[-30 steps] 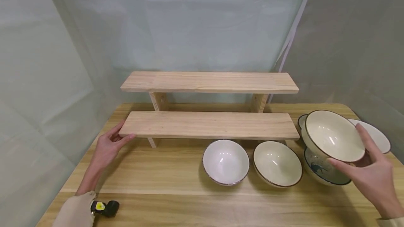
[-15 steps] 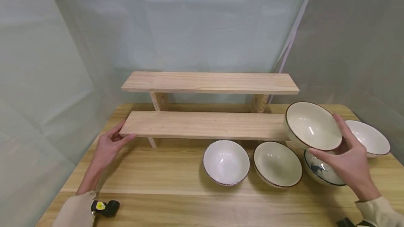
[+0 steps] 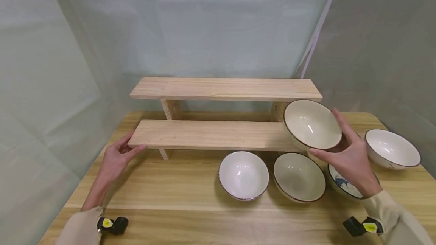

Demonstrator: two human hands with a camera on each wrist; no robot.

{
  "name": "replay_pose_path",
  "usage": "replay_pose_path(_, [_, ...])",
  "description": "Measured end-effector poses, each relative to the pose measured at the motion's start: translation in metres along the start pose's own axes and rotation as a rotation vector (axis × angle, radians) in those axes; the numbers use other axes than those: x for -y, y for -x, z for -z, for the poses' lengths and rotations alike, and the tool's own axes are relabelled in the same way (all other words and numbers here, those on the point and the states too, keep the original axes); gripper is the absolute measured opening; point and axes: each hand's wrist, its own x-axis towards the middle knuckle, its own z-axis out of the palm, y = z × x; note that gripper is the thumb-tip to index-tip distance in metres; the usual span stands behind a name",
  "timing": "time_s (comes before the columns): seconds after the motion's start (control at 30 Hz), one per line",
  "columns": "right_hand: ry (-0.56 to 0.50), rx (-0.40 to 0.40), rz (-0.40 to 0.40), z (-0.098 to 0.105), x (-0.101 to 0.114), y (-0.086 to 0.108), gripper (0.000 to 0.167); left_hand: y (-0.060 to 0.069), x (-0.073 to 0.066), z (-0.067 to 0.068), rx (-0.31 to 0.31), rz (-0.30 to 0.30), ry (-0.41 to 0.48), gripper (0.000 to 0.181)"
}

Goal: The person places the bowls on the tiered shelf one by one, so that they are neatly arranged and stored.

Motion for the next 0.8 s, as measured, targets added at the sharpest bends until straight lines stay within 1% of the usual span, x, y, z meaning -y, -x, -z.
replay_pose_path(0.1, [-0.071, 0.014, 0.016, -0.009, 0.006, -0.007, 0.117, 0.001, 0.0, 0.0, -0.001, 0.002, 0.006, 0.078])
replay_pose_path(0.17, [-0.094, 0.02, 0.033, -0.016, 0.01, -0.012, 0.116, 0.002, 0.0, 0.0, -0.004, 0.003, 0.01, 0.078])
replay_pose_path(0.33, [-0.081, 0.028, 0.076, -0.031, 0.016, -0.023, 0.114, 0.002, 0.0, 0.0, -0.012, 0.006, 0.003, 0.078])
replay_pose_path(0.47, [-0.118, 0.047, 0.1, -0.042, 0.019, -0.031, 0.114, 0.001, 0.001, 0.001, -0.01, 0.009, -0.012, 0.077])
replay_pose_path(0.6, [-0.133, 0.071, 0.105, -0.05, 0.022, -0.038, 0.114, 0.0, 0.002, 0.0, -0.009, 0.009, -0.004, 0.077])
replay_pose_path(0.8, [-0.171, 0.107, 0.091, -0.059, 0.029, -0.046, 0.112, 0.0, 0.002, -0.002, -0.012, 0.001, 0.047, 0.076])
